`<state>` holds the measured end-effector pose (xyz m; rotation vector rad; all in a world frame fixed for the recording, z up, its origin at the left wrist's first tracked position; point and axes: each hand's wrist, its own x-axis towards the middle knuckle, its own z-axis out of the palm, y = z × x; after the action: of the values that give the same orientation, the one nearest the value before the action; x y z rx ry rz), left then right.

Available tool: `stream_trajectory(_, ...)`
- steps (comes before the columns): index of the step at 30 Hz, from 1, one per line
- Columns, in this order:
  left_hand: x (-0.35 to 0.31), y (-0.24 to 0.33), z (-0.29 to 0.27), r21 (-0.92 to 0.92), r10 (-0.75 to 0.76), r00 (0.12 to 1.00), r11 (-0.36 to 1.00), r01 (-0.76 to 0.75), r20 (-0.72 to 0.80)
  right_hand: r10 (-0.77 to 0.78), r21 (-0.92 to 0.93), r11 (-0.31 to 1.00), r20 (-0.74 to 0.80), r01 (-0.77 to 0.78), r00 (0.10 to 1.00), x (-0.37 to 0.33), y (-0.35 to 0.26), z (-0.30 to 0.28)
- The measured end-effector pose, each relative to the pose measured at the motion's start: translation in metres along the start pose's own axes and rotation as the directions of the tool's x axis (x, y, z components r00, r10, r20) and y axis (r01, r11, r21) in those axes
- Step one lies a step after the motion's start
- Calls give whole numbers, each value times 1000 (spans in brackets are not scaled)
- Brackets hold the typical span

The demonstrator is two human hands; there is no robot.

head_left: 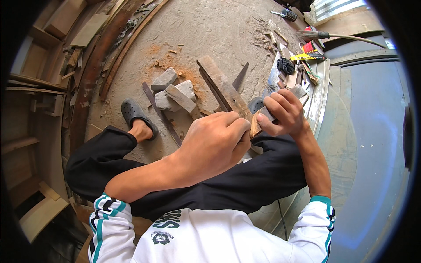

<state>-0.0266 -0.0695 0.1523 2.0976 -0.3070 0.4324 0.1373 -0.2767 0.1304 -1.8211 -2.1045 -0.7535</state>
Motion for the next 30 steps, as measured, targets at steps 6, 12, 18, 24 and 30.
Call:
stream_trajectory(6, -5, 2, 1, -29, -11, 1000, 1000, 11, -14, 6, -8, 1000, 9, -6, 1000, -3, -2, 2)
stream_trajectory(12, -8, 3, -1, -85, -41, 999, 996, 40, 0, -1, -1, 1000, 36, 1, 999, -4, -5, 3)
stream_trajectory(18, -10, 4, -2, -86, -56, 998, 995, 55, -10, 6, 12, 1000, 32, -6, 999, -3, -4, 5)
stream_trajectory(24, -11, 8, -3, -41, -45, 998, 998, 44, -48, -2, 15, 1000, 14, 2, 1000, 3, -2, 5)
stream_trajectory(30, -14, 9, -2, -45, -47, 996, 998, 43, -73, -15, 25, 1000, 7, 15, 1000, 8, -1, 6)
